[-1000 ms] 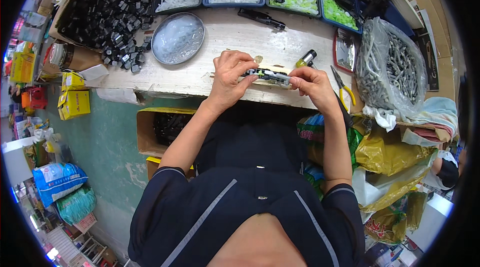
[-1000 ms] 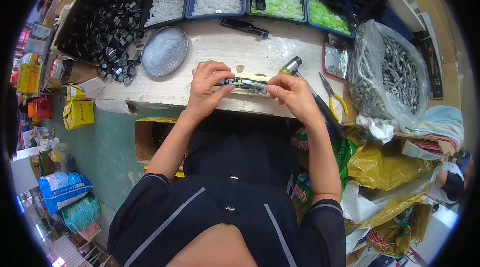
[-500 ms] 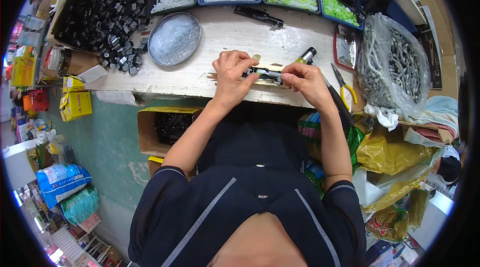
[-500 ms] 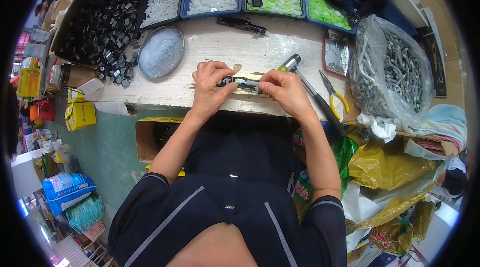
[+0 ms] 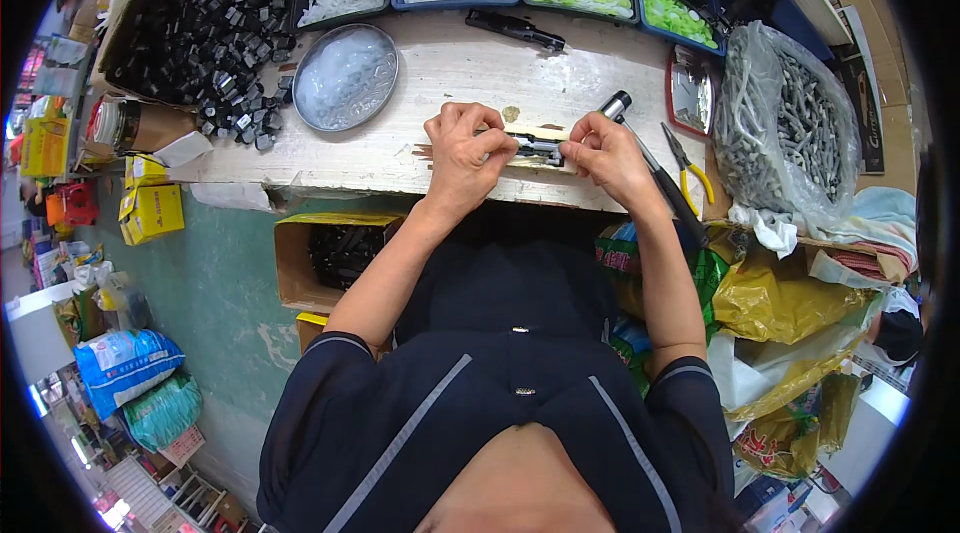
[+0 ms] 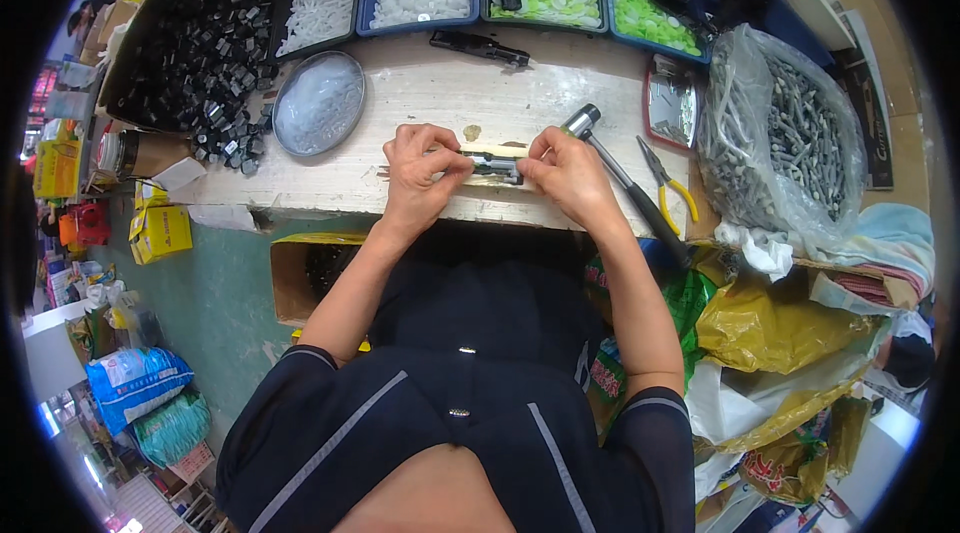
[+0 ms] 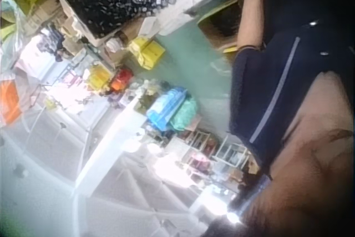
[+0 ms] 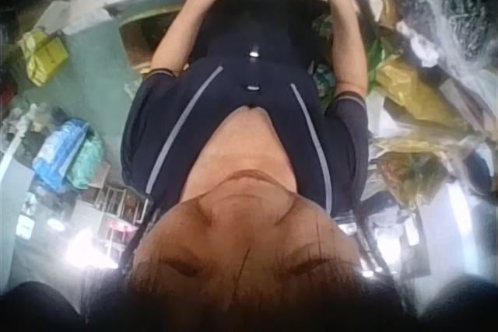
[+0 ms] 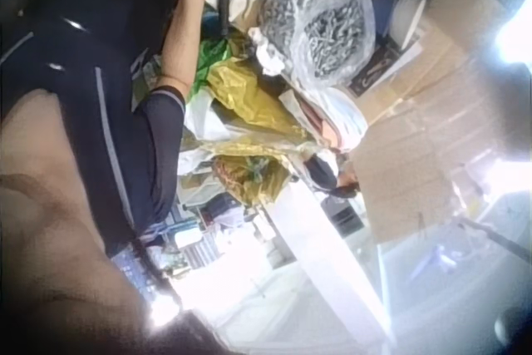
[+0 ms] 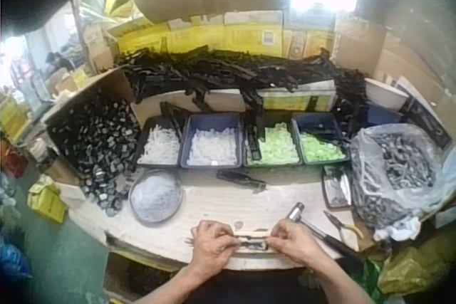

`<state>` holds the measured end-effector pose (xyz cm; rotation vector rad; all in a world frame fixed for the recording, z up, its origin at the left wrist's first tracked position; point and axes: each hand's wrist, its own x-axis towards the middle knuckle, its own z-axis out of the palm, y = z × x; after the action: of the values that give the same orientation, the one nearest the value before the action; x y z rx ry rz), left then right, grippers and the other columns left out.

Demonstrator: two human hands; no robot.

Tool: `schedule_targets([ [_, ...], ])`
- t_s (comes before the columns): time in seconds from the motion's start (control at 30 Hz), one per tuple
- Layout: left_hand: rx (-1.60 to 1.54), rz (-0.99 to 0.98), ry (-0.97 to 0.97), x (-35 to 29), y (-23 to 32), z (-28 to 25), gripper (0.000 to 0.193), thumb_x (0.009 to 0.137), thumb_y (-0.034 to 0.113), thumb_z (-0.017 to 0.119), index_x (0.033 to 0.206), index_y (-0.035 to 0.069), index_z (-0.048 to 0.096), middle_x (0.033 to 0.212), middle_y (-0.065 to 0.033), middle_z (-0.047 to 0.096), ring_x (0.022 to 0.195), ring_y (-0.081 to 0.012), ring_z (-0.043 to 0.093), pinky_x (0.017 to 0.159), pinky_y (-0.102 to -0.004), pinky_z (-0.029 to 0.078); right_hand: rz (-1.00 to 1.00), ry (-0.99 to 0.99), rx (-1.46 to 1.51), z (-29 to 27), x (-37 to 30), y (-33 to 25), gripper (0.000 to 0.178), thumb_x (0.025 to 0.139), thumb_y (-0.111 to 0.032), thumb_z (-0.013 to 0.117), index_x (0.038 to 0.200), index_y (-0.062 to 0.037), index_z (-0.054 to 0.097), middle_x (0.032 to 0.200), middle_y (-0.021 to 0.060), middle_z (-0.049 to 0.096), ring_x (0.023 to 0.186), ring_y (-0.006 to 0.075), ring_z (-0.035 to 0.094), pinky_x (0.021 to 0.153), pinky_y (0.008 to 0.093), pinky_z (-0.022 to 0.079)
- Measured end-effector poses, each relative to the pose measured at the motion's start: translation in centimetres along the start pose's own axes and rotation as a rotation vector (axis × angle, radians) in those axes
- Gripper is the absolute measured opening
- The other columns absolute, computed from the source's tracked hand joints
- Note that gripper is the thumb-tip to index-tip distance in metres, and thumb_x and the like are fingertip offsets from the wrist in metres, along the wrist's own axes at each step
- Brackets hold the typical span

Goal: Assemble small plastic parts on a factory workbench using a jig and a hammer.

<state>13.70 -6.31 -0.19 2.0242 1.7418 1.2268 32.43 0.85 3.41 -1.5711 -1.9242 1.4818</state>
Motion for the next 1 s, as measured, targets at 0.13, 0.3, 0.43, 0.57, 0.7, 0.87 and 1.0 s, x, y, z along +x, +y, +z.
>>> schedule_targets([
  [0.13, 0.0, 0.021, 0.011, 0.3, 0.0, 0.2, 0.009, 0.062, 0.007, 0.068, 0.067, 0.012, 0.062, 0.083, 0.003, 0.055, 0.088, -0.0181, 0.045, 0.077, -0.0346, 0.027, -0.006, 0.03, 0.036, 0.1, 0.4, 0.4, 0.015, 0.074, -0.012, 0.064, 0.076, -0.0002, 0.055, 0.057, 0.0052, 0.056, 0.051, 0.0114, 0.053, 0.05, 0.0265, 0.041],
  [0.3, 0.001, 0.019, 0.0, 0.3, 0.2, -0.1, 0.009, 0.063, 0.008, 0.068, 0.069, 0.011, 0.062, 0.083, 0.0004, 0.054, 0.088, -0.0198, 0.046, 0.076, -0.0352, 0.028, -0.13, 0.0, 0.005, -1.3, 0.8, -0.2, 0.012, 0.081, -0.012, 0.06, 0.079, -0.0019, 0.055, 0.059, 0.0004, 0.054, 0.052, 0.005, 0.048, 0.043, 0.0203, 0.036],
  [0.43, 0.001, 0.02, -0.011, 0.2, 0.3, -0.4, 0.011, 0.063, 0.006, 0.068, 0.071, 0.01, 0.063, 0.084, -0.0001, 0.054, 0.086, -0.0198, 0.045, 0.076, -0.0332, 0.028, -0.281, 0.229, -0.117, -5.2, 3.5, -1.6, 0.011, 0.08, -0.011, 0.06, 0.082, 0.0006, 0.059, 0.069, 0.0039, 0.059, 0.062, 0.0107, 0.055, 0.057, 0.0246, 0.044],
  [0.57, -0.01, 0.015, -0.026, 0.3, 0.5, -0.5, 0.012, 0.063, 0.006, 0.068, 0.072, 0.011, 0.062, 0.084, -0.0003, 0.054, 0.087, -0.0204, 0.045, 0.077, -0.0336, 0.029, -0.507, 0.778, -0.636, -11.7, 10.1, -0.8, 0.012, 0.076, -0.01, 0.058, 0.085, -0.0041, 0.062, 0.08, 0.0118, 0.06, 0.074, 0.0278, 0.059, 0.066, 0.0352, 0.046],
  [0.7, -0.037, -0.015, -0.029, 0.6, 0.6, -0.3, 0.01, 0.063, 0.006, 0.068, 0.07, 0.011, 0.062, 0.082, 0.0, 0.054, 0.089, -0.021, 0.046, 0.08, -0.0362, 0.027, -0.428, 0.942, -0.964, -15.9, 15.1, -0.4, 0.01, 0.072, -0.008, 0.055, 0.077, -0.0083, 0.064, 0.086, 0.0089, 0.059, 0.087, 0.0293, 0.053, 0.071, 0.0419, 0.042],
  [0.87, -0.03, -0.021, -0.032, 0.6, 0.5, -0.4, 0.01, 0.063, 0.006, 0.068, 0.07, 0.011, 0.062, 0.082, 0.0001, 0.054, 0.089, -0.0206, 0.046, 0.08, -0.0359, 0.027, -0.267, 0.796, -1.295, -16.4, 16.3, -0.6, 0.016, 0.071, -0.012, 0.057, 0.084, -0.012, 0.065, 0.089, 0.0042, 0.059, 0.095, 0.0255, 0.049, 0.075, 0.0474, 0.035],
  [1.0, -0.026, -0.008, -0.04, 0.5, 0.7, -0.7, 0.009, 0.064, 0.006, 0.068, 0.069, 0.011, 0.062, 0.082, 0.0002, 0.055, 0.088, -0.0202, 0.046, 0.078, -0.034, 0.028, -0.415, 0.878, -0.952, -16.6, 12.8, -1.7, 0.018, 0.076, -0.02, 0.061, 0.089, -0.0087, 0.065, 0.087, 0.004, 0.058, 0.087, 0.0212, 0.052, 0.073, 0.0426, 0.038],
])
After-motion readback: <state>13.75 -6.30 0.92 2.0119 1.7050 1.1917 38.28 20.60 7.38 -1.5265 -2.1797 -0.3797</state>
